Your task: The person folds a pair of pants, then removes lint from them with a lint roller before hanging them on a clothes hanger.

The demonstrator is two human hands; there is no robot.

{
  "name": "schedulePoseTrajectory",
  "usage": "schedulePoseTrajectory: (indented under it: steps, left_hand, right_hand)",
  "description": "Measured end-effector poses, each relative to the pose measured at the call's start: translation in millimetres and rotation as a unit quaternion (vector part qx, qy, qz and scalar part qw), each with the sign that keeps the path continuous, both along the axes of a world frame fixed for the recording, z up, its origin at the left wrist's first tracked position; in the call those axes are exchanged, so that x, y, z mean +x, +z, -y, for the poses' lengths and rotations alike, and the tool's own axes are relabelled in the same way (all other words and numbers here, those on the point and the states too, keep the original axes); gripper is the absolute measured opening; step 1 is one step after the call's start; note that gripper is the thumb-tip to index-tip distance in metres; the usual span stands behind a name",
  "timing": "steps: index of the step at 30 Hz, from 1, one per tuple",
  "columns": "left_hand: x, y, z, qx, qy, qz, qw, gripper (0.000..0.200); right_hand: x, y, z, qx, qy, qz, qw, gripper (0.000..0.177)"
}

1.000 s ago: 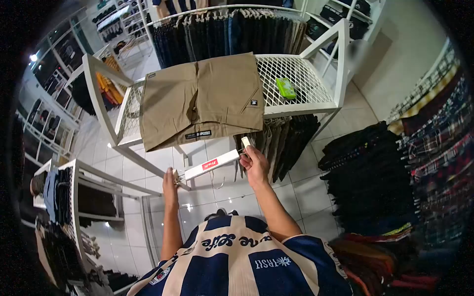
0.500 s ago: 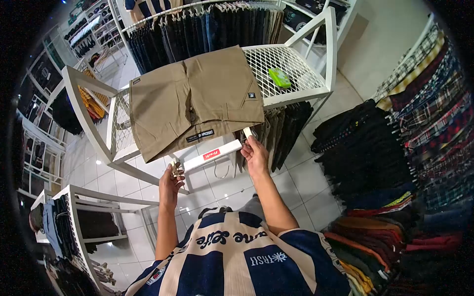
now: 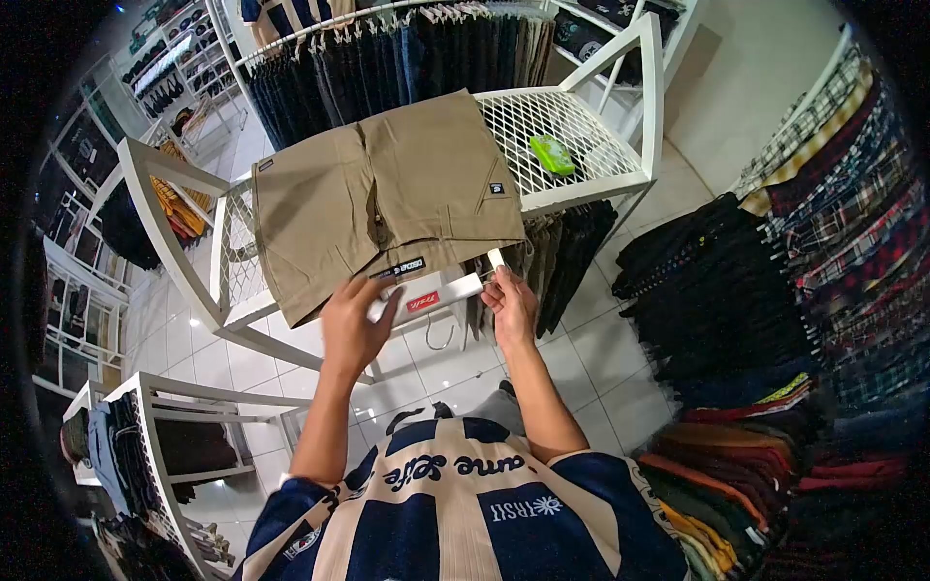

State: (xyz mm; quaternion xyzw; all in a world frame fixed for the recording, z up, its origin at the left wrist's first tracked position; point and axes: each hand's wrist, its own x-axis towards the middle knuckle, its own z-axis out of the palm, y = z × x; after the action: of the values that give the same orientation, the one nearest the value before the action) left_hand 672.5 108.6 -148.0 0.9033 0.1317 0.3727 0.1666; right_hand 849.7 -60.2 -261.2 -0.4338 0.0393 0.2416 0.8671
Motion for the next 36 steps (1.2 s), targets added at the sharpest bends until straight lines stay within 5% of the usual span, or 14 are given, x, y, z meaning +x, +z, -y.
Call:
schedulePoseTrajectory:
  steps: [3, 10, 21, 36]
  left_hand:
    - [56.9, 14.1, -12.8, 0.093, -0.086, -0.032, 0.991, 0.024]
    - [117.5, -2.2, -25.8, 0.106, -0.158, -0.085, 0.978, 0.031]
    - [126.5, -3.9, -24.8, 0.11, -0.144, -0.078, 0.98, 0.016]
    - [125.9, -5.2, -26.7, 0.056, -0.175, -0.075, 0.98, 0.02]
  right_hand:
    - [-0.5, -1.8, -1.5, 0.014, -0.004, 0.009, 1.0, 0.024]
    - [-8.2, 5.3, -9.1, 0.027, -0.034, -0.003, 0.999, 0.017]
    - [-8.2, 2.7, -11.6, 0.047, -0.031, -0.009, 0.998, 0.017]
    - [-0.3, 8.2, -18.4, 0.041, -0.053, -0.001, 0.998, 0.018]
